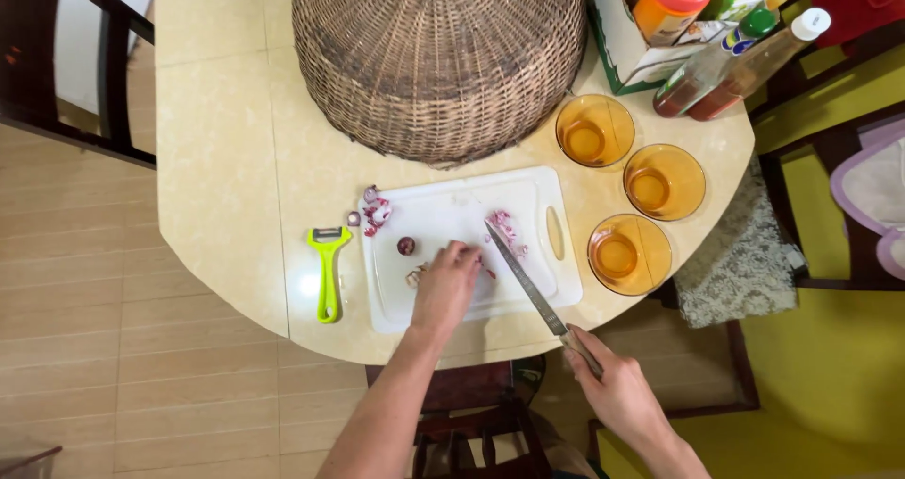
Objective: The person is peeling and then finely chopping several small red onions (shallots) on a white cutting board at a dining table.
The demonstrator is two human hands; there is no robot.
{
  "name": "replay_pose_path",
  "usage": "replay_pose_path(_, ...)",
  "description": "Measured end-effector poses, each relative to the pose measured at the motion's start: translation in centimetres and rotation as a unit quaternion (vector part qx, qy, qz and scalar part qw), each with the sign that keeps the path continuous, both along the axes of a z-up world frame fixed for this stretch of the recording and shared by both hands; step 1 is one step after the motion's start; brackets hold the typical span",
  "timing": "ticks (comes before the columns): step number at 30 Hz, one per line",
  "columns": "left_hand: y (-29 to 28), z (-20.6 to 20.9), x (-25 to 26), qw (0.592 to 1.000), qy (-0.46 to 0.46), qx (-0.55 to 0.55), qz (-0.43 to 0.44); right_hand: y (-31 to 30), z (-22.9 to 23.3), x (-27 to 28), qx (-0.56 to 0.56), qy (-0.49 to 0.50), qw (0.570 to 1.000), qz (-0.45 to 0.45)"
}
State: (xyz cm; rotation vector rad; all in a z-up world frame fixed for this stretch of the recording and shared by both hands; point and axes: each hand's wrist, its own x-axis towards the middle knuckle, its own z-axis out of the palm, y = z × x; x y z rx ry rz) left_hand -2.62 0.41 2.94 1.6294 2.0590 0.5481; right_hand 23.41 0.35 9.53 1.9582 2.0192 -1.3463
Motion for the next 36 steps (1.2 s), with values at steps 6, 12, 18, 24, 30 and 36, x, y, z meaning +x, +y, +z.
replay_pose_path(6,-0.4,-3.2,0.1,0.997,0.027,0.074,-0.001,-0.9,-3.1,1.3,0.058,0.061,0.996,0.023)
replay_pose_path(12,-0.7,-2.9,0.1,0.994,0.023,0.104,-0.006,-0.5,0.5,-0.6,-0.008,0.031,0.999,0.022)
replay_pose_path(18,0.6,-4.0,0.5,0.995,0.035,0.085,0.024,-0.4,-0.4,-0.4,0.033,0.036,0.997,0.061)
replay_pose_path(24,2.0,-3.8,1.1,0.992,0.04,0.111,0.038,0.0,-0.7,-0.5,0.05,0.028,0.995,0.076)
replay_pose_path(30,2.2,-4.0,1.2,0.991,0.032,0.118,0.044,0.8,-0.9,-0.4,0.068,0.057,0.992,0.091)
replay_pose_path(36,2.3,-3.9,1.1,0.992,0.032,0.116,0.04,0.5,-0.6,-0.4,0.116,0.044,0.983,0.138)
